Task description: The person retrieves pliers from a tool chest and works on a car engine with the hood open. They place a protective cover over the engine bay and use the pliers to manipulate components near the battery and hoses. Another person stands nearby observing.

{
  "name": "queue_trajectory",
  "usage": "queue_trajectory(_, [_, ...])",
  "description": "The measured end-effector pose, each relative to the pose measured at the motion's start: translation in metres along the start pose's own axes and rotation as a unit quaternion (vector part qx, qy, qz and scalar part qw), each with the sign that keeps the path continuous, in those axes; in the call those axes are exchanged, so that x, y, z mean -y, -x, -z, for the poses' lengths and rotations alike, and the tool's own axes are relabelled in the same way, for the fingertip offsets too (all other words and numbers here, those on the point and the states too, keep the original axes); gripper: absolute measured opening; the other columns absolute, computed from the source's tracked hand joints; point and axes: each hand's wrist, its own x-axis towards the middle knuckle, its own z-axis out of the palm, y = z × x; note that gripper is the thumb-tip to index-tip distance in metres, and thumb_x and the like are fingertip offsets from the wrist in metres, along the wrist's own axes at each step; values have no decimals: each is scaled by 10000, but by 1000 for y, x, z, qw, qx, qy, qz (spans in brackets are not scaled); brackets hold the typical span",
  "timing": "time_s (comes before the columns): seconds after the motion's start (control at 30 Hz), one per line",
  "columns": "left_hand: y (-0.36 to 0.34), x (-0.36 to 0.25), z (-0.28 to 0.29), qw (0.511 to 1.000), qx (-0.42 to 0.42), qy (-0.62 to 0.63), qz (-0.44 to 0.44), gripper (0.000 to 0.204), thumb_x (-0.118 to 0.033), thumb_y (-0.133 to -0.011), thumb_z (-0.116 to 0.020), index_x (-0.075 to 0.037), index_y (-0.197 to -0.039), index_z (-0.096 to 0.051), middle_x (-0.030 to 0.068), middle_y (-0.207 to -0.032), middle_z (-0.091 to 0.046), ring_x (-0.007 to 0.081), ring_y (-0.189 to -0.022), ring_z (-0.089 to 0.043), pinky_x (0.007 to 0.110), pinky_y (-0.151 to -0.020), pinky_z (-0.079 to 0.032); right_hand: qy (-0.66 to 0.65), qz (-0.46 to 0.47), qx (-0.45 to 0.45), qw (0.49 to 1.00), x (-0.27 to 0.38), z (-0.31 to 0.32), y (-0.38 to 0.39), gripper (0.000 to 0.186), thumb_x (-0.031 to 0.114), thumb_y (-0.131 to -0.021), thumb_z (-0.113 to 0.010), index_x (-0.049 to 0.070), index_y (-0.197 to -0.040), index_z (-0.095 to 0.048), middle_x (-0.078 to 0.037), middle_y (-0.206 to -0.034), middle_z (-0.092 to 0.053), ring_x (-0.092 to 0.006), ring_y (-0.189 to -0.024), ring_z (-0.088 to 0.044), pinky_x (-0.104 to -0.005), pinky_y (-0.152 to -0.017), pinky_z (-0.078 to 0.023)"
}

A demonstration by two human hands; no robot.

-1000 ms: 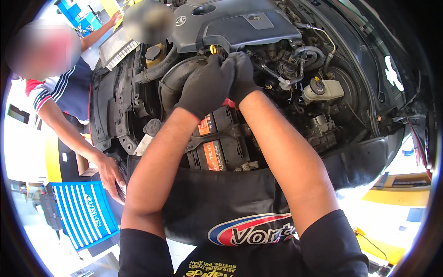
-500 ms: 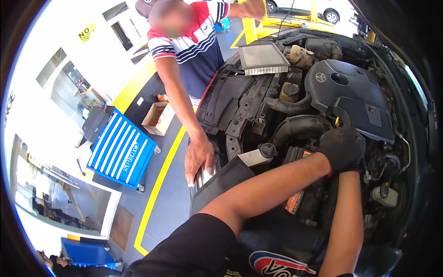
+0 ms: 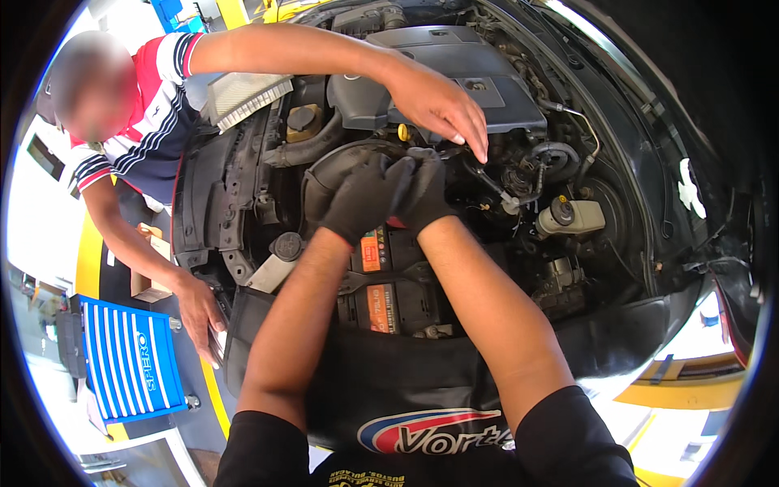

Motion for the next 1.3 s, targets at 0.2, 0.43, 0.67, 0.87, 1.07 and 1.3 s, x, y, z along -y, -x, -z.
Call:
queue_trajectory(0.2, [-3,-4,61,915,100,295,256,286,-262,-1001,-653,-30,-1169,-658,172,-1027,-672,318,-918,-660,404,-842,-515,138,87,62,985,-32,-15,3,288,331,-933,-485,104,-925,-661,-77,-903,-696,-229,-829,-680,-378,-817,-552])
queue_trajectory(0.43, [-16,-35,135,928,203,164,264,324,-321,-994,-617,-11,-1059,-689,164,-916,-696,292,-852,-665,410,-813,-506,286,-227,-82,927,-24,-41,44,496,627,-990,-456,220,-1203,-642,-10,-1047,-677,-174,-886,-654,-394,-753,-535])
queue_trajectory(0.67, [-16,-71,167,970,173,145,88,301,-315,-929,-662,-21,-973,-709,182,-914,-708,345,-868,-683,446,-762,-518,930,164,276,177,77,-50,162,529,267,-987,-660,87,-1451,-481,-143,-1150,-667,-281,-988,-684,-413,-813,-561])
queue_trajectory(0.87, [-31,-128,153,961,167,221,-9,320,-307,-888,-754,-16,-842,-631,170,-754,-621,383,-727,-616,462,-656,-468,840,314,159,413,99,-52,243,562,213,-856,-790,39,-1336,-553,-175,-1023,-691,-374,-942,-695,-418,-800,-557])
queue_trajectory(1.07, [-39,-165,129,938,191,287,49,385,-344,-922,-776,-8,-1012,-611,148,-798,-657,312,-681,-628,397,-659,-488,772,151,112,606,101,-19,244,562,170,-885,-765,42,-1378,-528,-188,-1037,-680,-381,-987,-687,-445,-880,-547])
queue_trajectory(1.3, [-30,-153,120,964,120,235,33,494,-357,-923,-772,-18,-1227,-581,152,-841,-693,350,-745,-671,412,-717,-522,728,285,0,623,124,-27,245,243,41,-984,-653,18,-1219,-594,-104,-1025,-696,-201,-960,-686,-376,-849,-564])
